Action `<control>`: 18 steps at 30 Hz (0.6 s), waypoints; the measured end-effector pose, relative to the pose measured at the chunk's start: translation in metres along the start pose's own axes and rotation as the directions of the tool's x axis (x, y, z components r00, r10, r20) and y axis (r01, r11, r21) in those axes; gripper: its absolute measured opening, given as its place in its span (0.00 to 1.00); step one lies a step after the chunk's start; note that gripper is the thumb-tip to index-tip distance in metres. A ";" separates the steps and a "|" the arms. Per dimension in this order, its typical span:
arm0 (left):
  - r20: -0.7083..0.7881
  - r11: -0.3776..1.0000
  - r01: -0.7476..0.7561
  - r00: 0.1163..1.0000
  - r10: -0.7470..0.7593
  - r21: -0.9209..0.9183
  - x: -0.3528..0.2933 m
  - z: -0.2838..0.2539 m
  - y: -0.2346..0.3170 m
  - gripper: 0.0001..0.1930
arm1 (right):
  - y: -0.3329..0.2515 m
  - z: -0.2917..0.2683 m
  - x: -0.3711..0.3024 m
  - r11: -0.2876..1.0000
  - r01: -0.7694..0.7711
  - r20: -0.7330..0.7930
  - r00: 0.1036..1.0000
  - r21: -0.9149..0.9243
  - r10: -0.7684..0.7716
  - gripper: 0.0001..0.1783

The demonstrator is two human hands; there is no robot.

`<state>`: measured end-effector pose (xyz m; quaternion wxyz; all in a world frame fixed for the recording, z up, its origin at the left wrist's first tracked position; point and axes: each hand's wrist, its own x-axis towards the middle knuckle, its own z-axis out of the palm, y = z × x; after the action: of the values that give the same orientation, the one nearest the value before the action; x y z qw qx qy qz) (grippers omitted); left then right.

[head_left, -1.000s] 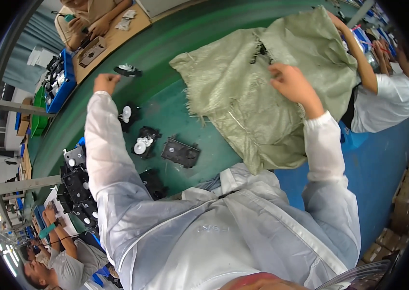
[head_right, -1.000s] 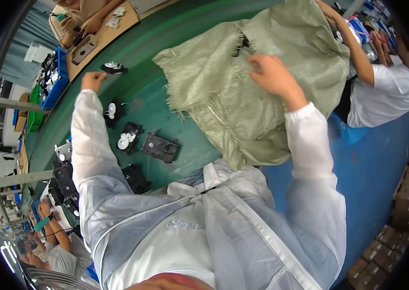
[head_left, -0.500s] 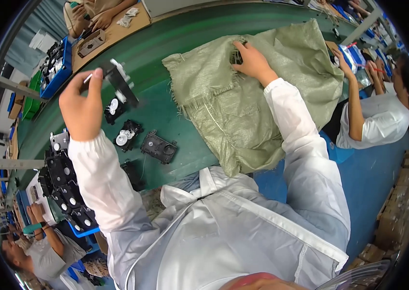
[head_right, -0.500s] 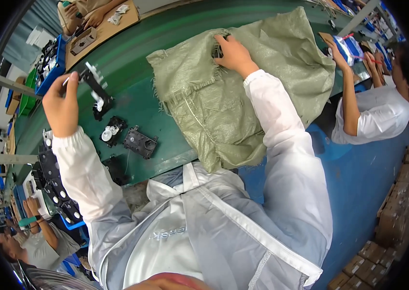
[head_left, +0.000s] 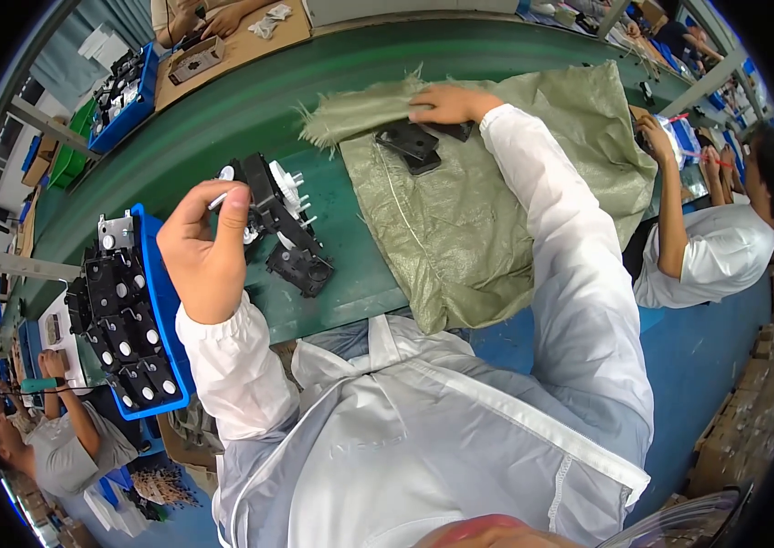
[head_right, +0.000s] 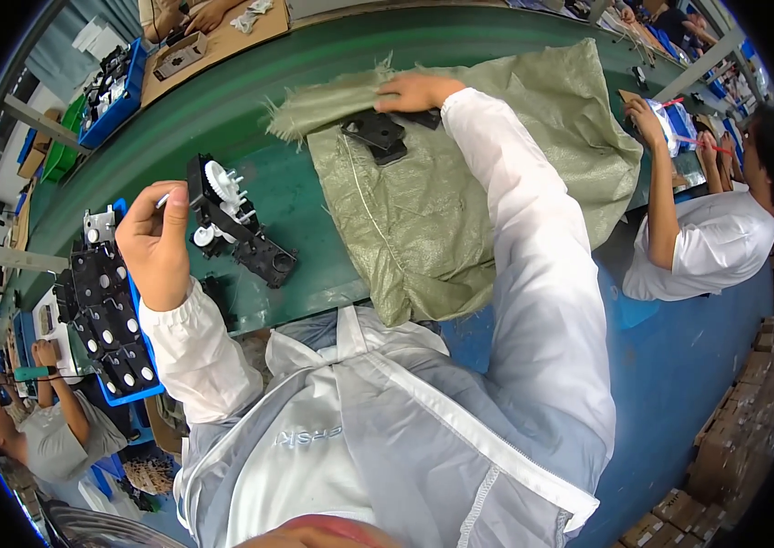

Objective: Manually assemble and inspect mechanical components on a factory production line.

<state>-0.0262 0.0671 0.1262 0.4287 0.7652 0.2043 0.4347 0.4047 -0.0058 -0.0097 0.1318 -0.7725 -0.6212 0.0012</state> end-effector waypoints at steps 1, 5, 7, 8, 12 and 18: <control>0.008 1.000 0.008 1.000 -0.008 -0.006 -0.002 0.000 -0.002 0.04 | 0.000 0.000 -0.005 0.996 -0.006 0.042 0.999 -0.085 0.010 0.29; 0.024 0.998 0.042 0.999 -0.041 -0.050 -0.007 0.003 -0.009 0.03 | -0.008 -0.035 -0.029 0.987 -0.017 0.182 0.982 -0.160 0.047 0.27; 0.049 0.994 0.071 0.997 -0.067 -0.084 -0.011 0.007 -0.011 0.03 | -0.022 -0.062 -0.046 0.989 -0.042 0.279 0.957 -0.141 0.081 0.25; 0.050 0.993 0.075 0.996 -0.071 -0.088 -0.012 0.009 -0.012 0.03 | -0.033 -0.071 -0.050 0.989 -0.044 0.284 0.955 -0.143 0.083 0.25; 0.048 0.990 0.070 0.997 -0.064 -0.122 -0.018 0.022 -0.018 0.03 | -0.081 -0.092 -0.061 0.690 -0.644 -0.067 0.746 -0.330 0.663 0.24; 0.015 0.969 0.107 0.994 -0.106 -0.224 -0.025 0.040 -0.028 0.03 | -0.076 -0.047 -0.086 0.966 -0.253 0.218 0.947 0.051 0.237 0.23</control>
<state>-0.0046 0.0464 0.0805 0.5352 0.7006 0.1939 0.4302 0.3203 -0.0830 0.0370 0.0945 -0.8334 -0.5303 0.1234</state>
